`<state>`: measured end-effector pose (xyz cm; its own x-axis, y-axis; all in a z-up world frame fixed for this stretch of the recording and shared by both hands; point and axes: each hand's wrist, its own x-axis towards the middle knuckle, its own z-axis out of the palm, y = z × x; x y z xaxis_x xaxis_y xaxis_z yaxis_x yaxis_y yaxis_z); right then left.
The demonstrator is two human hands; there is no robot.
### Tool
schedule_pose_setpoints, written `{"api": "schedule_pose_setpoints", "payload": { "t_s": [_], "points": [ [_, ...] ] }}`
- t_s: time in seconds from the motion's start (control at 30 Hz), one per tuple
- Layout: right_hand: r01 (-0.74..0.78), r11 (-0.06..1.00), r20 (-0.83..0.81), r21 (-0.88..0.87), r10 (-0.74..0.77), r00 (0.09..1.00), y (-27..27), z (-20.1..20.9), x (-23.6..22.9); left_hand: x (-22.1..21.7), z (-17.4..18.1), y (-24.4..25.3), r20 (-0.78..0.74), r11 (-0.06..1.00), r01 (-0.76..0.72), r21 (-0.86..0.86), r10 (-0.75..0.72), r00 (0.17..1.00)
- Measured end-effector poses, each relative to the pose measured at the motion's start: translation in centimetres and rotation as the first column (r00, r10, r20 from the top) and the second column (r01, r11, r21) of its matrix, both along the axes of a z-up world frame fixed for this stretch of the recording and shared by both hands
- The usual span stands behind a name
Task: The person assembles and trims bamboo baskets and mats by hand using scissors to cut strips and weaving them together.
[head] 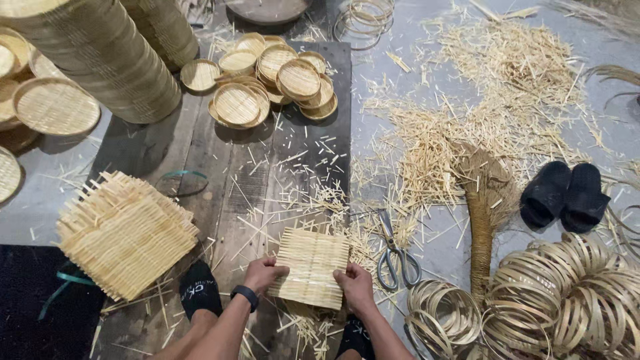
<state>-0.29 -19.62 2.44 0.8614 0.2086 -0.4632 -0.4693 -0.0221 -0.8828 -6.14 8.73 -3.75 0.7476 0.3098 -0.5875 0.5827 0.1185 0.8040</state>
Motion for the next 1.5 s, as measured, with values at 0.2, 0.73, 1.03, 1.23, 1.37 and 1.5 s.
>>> {"api": "schedule_pose_setpoints", "payload": {
  "t_s": [0.2,0.73,1.03,1.23,1.37,1.5],
  "points": [
    [-0.023,0.976,0.128,-0.216,0.051,0.991,0.1,-0.2,0.2,-0.2,-0.4,-1.0,0.008,0.984,-0.111,-0.14,0.114,0.993],
    [0.03,0.954,0.269,-0.299,0.055,0.962,1.3,0.2,0.5,0.4,2.7,-0.6,-0.052,0.988,-0.142,0.054,0.145,0.988],
    [-0.003,0.998,0.21,-0.055,0.014,0.978,1.9,-0.7,2.1,-0.1,1.9,-0.8,0.008,0.969,-0.223,0.102,0.223,0.975],
    [0.002,0.989,0.258,-0.151,0.038,0.965,1.8,-1.4,1.9,-0.7,1.6,-2.0,0.137,0.955,-0.291,0.06,0.281,0.95],
    [0.022,0.975,0.263,-0.221,0.038,0.964,1.8,-2.9,2.3,-2.0,5.3,-4.7,0.077,0.818,-0.51,0.268,0.509,0.857],
    [0.036,0.968,0.296,-0.248,0.04,0.954,1.7,-3.2,2.3,-5.4,8.8,-10.9,-0.238,0.693,-0.646,-0.321,0.601,0.763]
  ]
}}
